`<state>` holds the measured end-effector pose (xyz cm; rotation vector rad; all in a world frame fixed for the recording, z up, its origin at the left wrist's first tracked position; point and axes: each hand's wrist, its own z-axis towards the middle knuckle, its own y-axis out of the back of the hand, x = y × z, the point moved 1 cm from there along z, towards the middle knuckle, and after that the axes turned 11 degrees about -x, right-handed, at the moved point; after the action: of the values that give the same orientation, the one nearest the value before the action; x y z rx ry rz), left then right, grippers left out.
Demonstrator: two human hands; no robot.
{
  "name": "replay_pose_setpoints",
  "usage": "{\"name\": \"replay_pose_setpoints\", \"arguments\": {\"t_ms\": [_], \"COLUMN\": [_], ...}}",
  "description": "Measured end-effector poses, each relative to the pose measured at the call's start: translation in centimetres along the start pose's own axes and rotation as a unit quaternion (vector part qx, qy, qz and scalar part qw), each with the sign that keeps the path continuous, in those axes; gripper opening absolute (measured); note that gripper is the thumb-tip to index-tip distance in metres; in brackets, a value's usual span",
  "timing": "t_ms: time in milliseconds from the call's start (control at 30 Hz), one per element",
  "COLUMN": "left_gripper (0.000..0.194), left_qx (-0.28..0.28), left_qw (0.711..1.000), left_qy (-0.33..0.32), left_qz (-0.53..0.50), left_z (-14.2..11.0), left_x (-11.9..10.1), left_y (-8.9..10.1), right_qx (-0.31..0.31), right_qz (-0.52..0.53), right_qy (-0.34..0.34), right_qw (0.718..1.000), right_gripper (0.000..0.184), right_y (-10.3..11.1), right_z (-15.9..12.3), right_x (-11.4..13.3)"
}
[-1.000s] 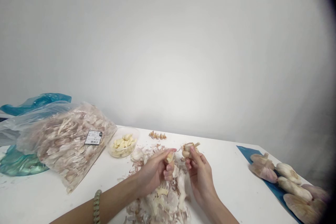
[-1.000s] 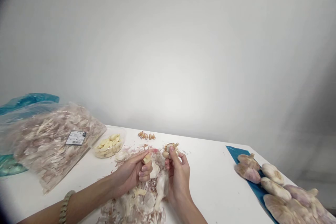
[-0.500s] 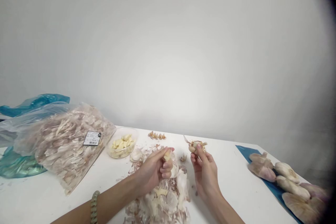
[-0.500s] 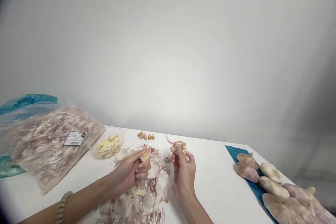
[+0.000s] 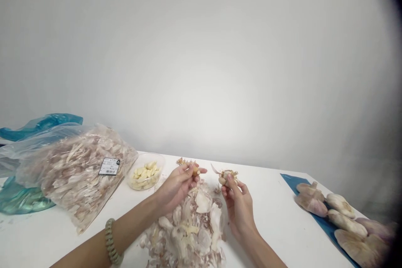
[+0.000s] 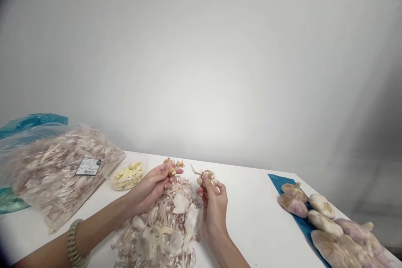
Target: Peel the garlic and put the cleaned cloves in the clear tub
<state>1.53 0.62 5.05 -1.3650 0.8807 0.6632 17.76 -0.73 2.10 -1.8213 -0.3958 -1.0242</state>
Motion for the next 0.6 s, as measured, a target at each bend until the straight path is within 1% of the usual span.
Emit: {"name": "replay_pose_setpoints", "arguments": {"t_ms": [67,133,267,400,500,600], "left_gripper": [0.016,0.018,0.025,0.033,0.039,0.039], "left_qx": [0.009,0.014,0.024,0.032,0.030,0.025], "left_qw": [0.998,0.994,0.986,0.972,0.957,0.936], "left_qy": [-0.036,-0.052,-0.036,-0.021,-0.022,-0.031], "left_qz": [0.049,0.096,0.160,0.233,0.287,0.351], "left_z": [0.7,1.6,3.7,6.1,7.9,9.8], "left_x": [-1.1,-2.2,-4.1,-5.7,-6.5,-7.1], "left_y": [0.0,0.2,1.1,2.3,3.4,4.1], "right_qx": [0.002,0.006,0.014,0.015,0.016,0.019], "right_qz": [-0.007,-0.008,-0.005,-0.001,0.001,-0.002], "right_qy": [0.002,0.003,0.006,0.007,0.008,0.011], "right_qw": [1.000,1.000,1.000,1.000,1.000,1.000], "right_gripper": [0.042,0.042,0.042,0.042,0.042,0.042], "right_y": [0.0,-0.1,-0.3,-0.2,-0.2,-0.3], "right_z": [0.1,0.1,0.0,-0.2,-0.2,-0.2], "right_x": [-0.1,-0.2,-0.2,-0.1,-0.1,0.0]}}
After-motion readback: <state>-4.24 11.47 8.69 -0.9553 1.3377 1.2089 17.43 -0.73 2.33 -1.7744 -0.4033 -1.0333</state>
